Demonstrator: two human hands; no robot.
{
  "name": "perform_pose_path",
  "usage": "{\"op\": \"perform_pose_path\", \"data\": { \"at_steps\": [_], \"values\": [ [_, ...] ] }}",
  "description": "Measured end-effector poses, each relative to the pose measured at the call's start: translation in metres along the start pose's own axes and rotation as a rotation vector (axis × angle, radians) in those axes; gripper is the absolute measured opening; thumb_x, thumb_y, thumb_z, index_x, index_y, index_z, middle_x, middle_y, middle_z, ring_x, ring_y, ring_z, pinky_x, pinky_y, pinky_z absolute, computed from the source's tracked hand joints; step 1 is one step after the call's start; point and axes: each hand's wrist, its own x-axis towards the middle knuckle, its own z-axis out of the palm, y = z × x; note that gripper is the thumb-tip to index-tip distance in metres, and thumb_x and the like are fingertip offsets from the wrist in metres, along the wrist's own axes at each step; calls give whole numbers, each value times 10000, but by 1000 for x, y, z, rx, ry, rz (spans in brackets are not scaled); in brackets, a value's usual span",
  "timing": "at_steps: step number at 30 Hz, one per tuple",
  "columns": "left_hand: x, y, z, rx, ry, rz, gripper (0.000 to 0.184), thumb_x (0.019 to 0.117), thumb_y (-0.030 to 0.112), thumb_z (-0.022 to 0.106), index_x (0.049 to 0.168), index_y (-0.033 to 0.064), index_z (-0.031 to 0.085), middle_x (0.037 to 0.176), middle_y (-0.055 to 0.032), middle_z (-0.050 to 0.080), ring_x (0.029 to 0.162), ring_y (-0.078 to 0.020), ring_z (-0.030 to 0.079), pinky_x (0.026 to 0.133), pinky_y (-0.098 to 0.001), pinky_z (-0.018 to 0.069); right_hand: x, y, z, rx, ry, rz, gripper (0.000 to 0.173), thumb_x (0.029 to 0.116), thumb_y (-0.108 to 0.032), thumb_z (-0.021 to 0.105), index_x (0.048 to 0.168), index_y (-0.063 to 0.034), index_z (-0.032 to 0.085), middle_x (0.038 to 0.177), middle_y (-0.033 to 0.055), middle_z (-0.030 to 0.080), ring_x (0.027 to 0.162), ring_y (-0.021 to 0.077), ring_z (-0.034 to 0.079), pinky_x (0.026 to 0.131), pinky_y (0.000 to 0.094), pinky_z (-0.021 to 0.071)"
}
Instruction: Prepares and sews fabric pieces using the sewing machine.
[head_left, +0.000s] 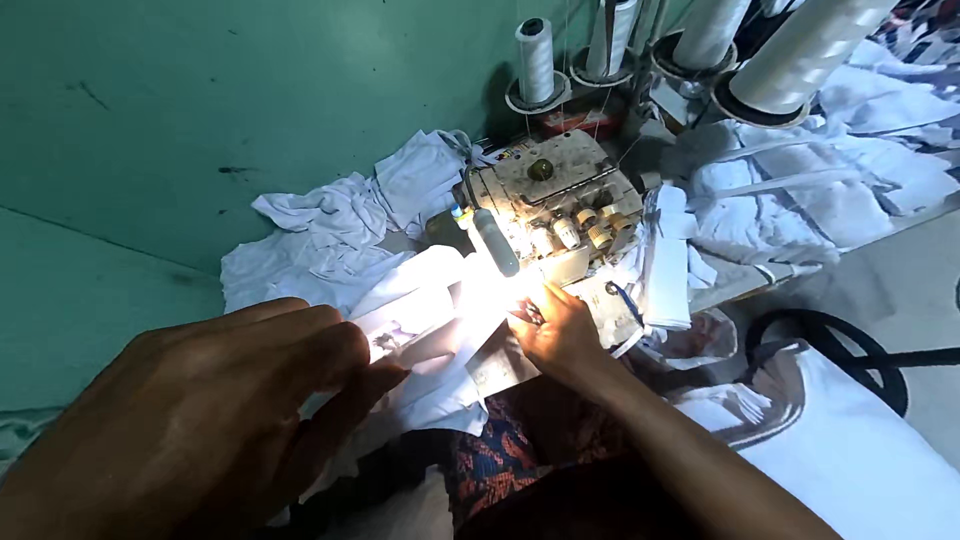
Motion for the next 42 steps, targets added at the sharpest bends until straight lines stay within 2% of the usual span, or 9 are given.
{"op": "perform_pose_path", "data": {
  "at_steps": [5,11,14,18,27,32,35,38,42],
  "values": [
    [5,7,5,-25,0,-22,350,1011,486,570,858,193,687,729,62,599,641,-65,577,530,-290,460,21,6,1,-40,-83,-33,215,880,-293,689,812,-89,682,777,45,653,665,179,639,561,387,531],
    [-3,1,13,-151,-35,11,298,984,470,622,887,194,680,748,55,593,653,-60,563,549,-283,459,-19,17,-6,126,149,164,176,929,-215,641,956,-45,680,762,22,645,638,63,595,578,227,526],
    [-2,2,2,-135,-54,20,343,1008,449,597,870,141,659,734,19,586,657,-89,564,564,-300,456,-53,1,5,253,-17,213,215,994,-239,602,978,-54,711,773,18,674,628,60,616,578,240,544],
    [7,0,-5,9,-23,1,389,1008,492,552,824,173,676,708,51,595,650,-90,593,547,-316,475,-50,-37,52,430,-374,151,367,988,-281,638,1251,-27,670,990,89,742,907,186,725,827,415,606],
    [-6,0,-6,85,-16,-86,423,1000,548,537,814,191,668,694,60,574,637,-94,581,527,-327,456,-19,-40,63,593,-573,146,283,1016,-297,592,1087,-71,745,910,67,739,870,163,706,819,428,577],
    [-17,-3,8,-54,57,-60,350,989,515,585,837,218,692,716,93,580,636,-32,561,526,-259,441,-35,-1,11,378,-17,203,219,965,-273,691,866,-83,740,799,0,653,681,31,590,618,203,519],
    [-8,3,9,-116,66,10,309,1001,467,600,860,203,678,723,88,582,641,-19,560,533,-237,447,0,-15,-13,398,-72,43,307,939,-352,747,1121,-106,762,928,20,638,650,24,524,582,208,493],
    [-1,9,7,-164,25,37,291,1003,449,613,882,192,678,735,74,592,648,-26,563,546,-243,455,24,-35,-26,511,-321,-91,382,963,-351,729,1259,-110,728,1205,31,713,871,51,659,771,278,584],
    [10,8,13,-88,19,47,363,993,510,596,807,203,652,685,75,558,606,-47,544,516,-278,426,3,-25,-37,551,-364,-128,204,1004,-256,673,969,-71,752,835,3,707,723,40,623,684,233,538]
  ]
}}
